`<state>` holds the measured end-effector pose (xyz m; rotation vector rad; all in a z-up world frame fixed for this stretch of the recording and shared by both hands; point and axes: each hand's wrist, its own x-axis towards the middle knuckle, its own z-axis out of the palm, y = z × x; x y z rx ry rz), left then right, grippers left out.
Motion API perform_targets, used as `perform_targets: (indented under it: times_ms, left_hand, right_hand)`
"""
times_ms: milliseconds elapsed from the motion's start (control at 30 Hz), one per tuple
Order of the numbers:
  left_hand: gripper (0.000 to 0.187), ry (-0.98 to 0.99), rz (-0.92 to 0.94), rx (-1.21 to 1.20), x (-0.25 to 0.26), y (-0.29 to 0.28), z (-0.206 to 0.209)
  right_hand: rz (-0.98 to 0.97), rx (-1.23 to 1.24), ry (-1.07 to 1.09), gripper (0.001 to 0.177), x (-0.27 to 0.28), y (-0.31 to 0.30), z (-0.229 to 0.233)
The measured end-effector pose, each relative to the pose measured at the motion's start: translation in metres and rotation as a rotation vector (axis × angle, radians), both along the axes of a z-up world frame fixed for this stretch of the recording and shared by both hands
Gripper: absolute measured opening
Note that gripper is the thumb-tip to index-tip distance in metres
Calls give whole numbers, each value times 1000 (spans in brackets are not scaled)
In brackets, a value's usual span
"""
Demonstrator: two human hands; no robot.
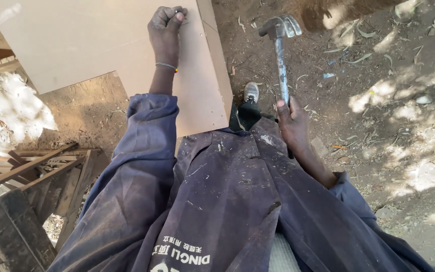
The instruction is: The person is using a hammer to drive nails into a wooden board to secure it to a frame in a workshop setting.
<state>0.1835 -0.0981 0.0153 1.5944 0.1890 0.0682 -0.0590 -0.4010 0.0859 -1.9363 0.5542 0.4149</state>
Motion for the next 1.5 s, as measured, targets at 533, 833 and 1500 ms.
perform_targets:
  times_ms: [533, 833, 1500]
  left_hand:
    - [7, 21, 89, -98, -17, -4, -7]
    - [18, -3, 36, -7, -17, -4, 2]
    - [6, 20, 26, -30, -17, -6, 2]
  right_hand:
    - [31, 73, -160, 37, 17, -4, 8]
    - [85, 49, -196, 41, 9, -3, 4]
    - [153, -7, 0, 51, 26, 10, 23]
